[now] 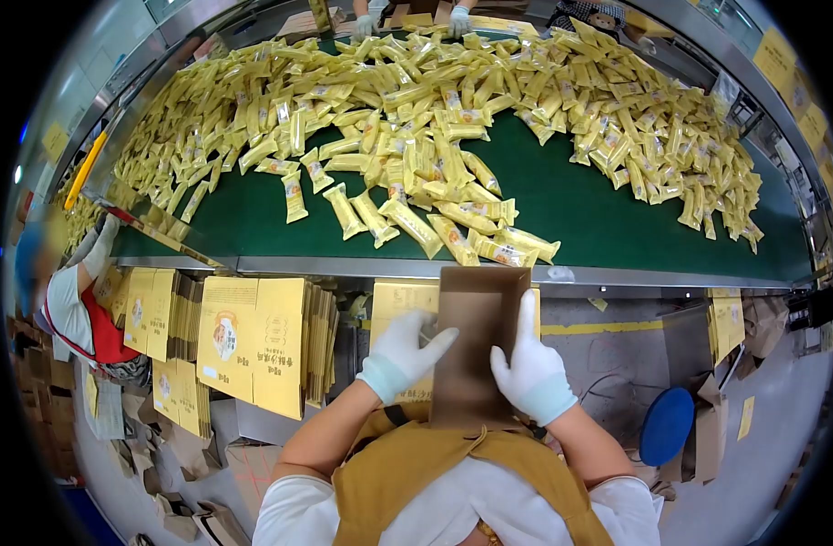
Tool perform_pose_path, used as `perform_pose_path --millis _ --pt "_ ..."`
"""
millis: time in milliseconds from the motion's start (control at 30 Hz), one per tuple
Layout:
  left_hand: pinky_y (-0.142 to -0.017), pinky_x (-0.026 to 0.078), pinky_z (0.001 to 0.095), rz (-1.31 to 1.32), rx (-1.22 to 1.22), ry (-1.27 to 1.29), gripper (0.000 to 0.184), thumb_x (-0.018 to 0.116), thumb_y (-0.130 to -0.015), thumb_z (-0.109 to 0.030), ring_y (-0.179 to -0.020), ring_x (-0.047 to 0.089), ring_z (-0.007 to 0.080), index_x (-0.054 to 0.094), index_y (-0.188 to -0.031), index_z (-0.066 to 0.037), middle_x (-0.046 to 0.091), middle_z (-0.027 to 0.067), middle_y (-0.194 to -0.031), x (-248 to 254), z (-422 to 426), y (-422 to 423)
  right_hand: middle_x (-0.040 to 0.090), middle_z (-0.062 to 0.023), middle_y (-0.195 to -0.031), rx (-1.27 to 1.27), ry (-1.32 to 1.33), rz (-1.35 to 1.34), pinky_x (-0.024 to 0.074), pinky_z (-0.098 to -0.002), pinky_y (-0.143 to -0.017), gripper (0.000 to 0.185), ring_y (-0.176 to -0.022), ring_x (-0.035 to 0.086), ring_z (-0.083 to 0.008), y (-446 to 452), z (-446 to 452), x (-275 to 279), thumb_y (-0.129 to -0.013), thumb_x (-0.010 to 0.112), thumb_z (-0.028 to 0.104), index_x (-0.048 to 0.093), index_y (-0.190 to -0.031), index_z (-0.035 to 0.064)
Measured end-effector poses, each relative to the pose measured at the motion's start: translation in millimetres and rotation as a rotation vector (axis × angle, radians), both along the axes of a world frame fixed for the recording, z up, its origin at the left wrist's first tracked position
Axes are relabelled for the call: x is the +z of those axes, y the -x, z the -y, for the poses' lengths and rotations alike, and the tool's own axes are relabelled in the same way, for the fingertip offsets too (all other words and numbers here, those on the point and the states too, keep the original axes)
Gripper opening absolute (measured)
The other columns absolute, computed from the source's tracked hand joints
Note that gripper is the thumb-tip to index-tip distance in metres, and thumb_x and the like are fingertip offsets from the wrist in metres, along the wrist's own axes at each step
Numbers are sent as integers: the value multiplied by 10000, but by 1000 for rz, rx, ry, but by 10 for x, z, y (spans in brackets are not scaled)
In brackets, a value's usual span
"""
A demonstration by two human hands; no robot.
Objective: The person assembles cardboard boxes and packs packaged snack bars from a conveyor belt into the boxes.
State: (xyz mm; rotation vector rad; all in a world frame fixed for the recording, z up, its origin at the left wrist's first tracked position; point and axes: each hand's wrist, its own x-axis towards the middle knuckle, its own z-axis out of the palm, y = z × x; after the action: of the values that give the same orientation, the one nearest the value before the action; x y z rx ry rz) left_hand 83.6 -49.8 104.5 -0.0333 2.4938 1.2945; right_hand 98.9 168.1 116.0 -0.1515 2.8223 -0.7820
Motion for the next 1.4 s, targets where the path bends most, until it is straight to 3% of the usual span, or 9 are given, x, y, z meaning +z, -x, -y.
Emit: perform_pose_path --millis 100,167,200,300,400,600,867,1167,1400 --pt "-681 492 373 -103 -111 -2 328 529 -1012 -304 -731 631 288 586 -963 16 642 159 -777 -209 224 86 668 -326 -897 -29 148 1 545 -528 -664 903 -698 649 -503 -10 -295 -93 -930 618 221 33 -1571 -28" --pt "-736 488 464 -94 -153 -86 324 501 -1019 -262 -787 615 413 606 -1073 40 625 231 -875 -371 438 106 651 -345 -1123 -44 444 -114 566 -460 -778 852 -902 683 -493 -31 -499 -360 -966 582 203 31 -1573 -31" --pt "-744 488 469 -139 -145 -154 316 484 -1027 -247 -806 615 418 604 -1073 42 626 239 -894 -595 554 72 519 -335 -1386 -89 543 -94 497 -412 -983 777 -1239 588 -410 -25 -564 -441 -999 531 179 56 -1582 -14" --pt "-840 503 452 -328 -24 -54 349 405 -1058 -218 -948 606 461 586 -1235 22 639 248 -1076 -1139 542 -38 371 -303 -1531 -125 495 -202 371 -413 -1124 707 -1436 395 -349 -72 -635 -1172 -1012 503 181 132 -1589 7" --pt "-1072 411 427 -12 438 -273 539 514 -995 -128 -1244 526 433 375 -1502 -9 524 288 -1375 -1636 2 -93 451 -292 -1426 -116 459 11 333 -454 -1136 591 -1315 441 -439 -49 -331 -1388 -983 518 161 343 -1522 -7" --pt "-1089 335 573 -966 -13 423 494 659 -890 -155 -1296 479 391 566 -1371 -92 539 175 -1388 -1139 275 1009 474 -224 -1413 -17 72 -566 366 -500 -1092 613 -1270 465 -429 1158 -699 -1053 -869 716 190 487 -1415 33" --pt "-1078 164 762 -812 -491 685 791 777 -652 -618 -1389 412 342 553 -1381 -409 465 73 -1486 -849 102 2112 304 -193 -1560 517 -166 -398 365 -558 -1064 897 -1273 421 -478 2261 -432 -1143 -709 817 471 428 -1497 289" --pt "-1113 245 609 -750 -354 604 894 791 -636 -629 -1272 497 319 540 -1416 -274 497 117 -1443 -1086 103 2407 371 -118 -1556 368 -293 -428 469 -485 -915 757 -1159 558 -363 2695 -479 -1239 -771 755 438 479 -1458 281" --pt "-1157 223 550 -586 -514 581 1081 809 -615 -646 -1362 414 351 438 -1476 -106 466 161 -1454 -1166 574 2015 374 -151 -1563 422 -146 -370 421 -458 -986 430 -1162 547 -340 2311 -888 -1205 -775 769 355 690 -1130 126"
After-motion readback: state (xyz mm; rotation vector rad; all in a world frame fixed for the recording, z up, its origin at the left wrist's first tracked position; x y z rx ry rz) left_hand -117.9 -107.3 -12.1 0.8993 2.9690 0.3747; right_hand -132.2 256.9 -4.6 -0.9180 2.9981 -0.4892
